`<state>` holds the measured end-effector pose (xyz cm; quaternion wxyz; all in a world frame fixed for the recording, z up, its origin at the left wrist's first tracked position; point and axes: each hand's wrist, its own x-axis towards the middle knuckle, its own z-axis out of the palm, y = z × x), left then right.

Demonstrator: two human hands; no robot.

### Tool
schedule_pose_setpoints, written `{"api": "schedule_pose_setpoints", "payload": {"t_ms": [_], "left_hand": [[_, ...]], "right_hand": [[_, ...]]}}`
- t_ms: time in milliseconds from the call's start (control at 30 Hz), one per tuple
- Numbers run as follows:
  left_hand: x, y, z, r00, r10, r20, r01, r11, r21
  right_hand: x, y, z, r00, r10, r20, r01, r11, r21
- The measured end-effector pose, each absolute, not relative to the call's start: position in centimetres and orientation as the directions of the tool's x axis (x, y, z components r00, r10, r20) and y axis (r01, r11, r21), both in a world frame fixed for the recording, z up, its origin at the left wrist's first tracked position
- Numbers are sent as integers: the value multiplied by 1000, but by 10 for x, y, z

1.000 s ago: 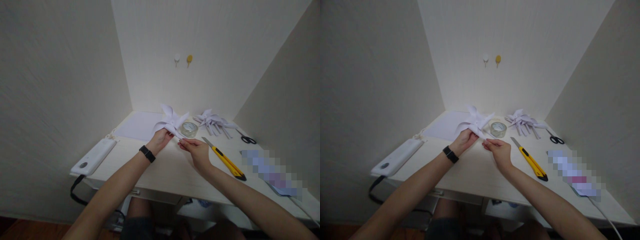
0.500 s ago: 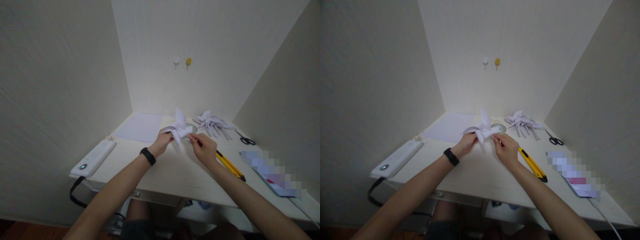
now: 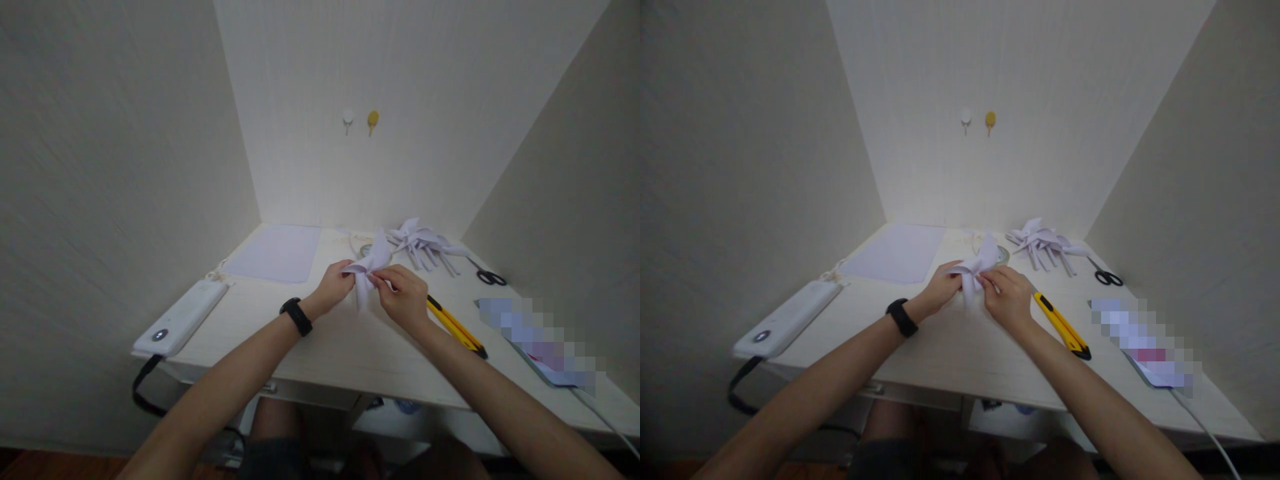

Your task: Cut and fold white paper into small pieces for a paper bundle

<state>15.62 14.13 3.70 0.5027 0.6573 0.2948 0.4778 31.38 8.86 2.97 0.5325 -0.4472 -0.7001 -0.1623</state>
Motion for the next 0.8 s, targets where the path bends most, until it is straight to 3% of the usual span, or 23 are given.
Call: {"api": "schedule_pose_setpoints", "payload": {"t_ms": [200, 600, 800], "left_hand": [[157, 139, 37, 404, 859, 313, -84, -306, 948], [162, 136, 32, 573, 804, 158, -311, 35, 950], [163, 139, 21, 583, 804, 117, -322, 97, 942]], "right_hand": [[314, 88, 30, -27, 438, 899, 799, 549, -244], [312, 83, 25, -125, 338, 933, 801, 589, -106], [311, 84, 22, -153, 312, 938, 820, 570, -56]]}}
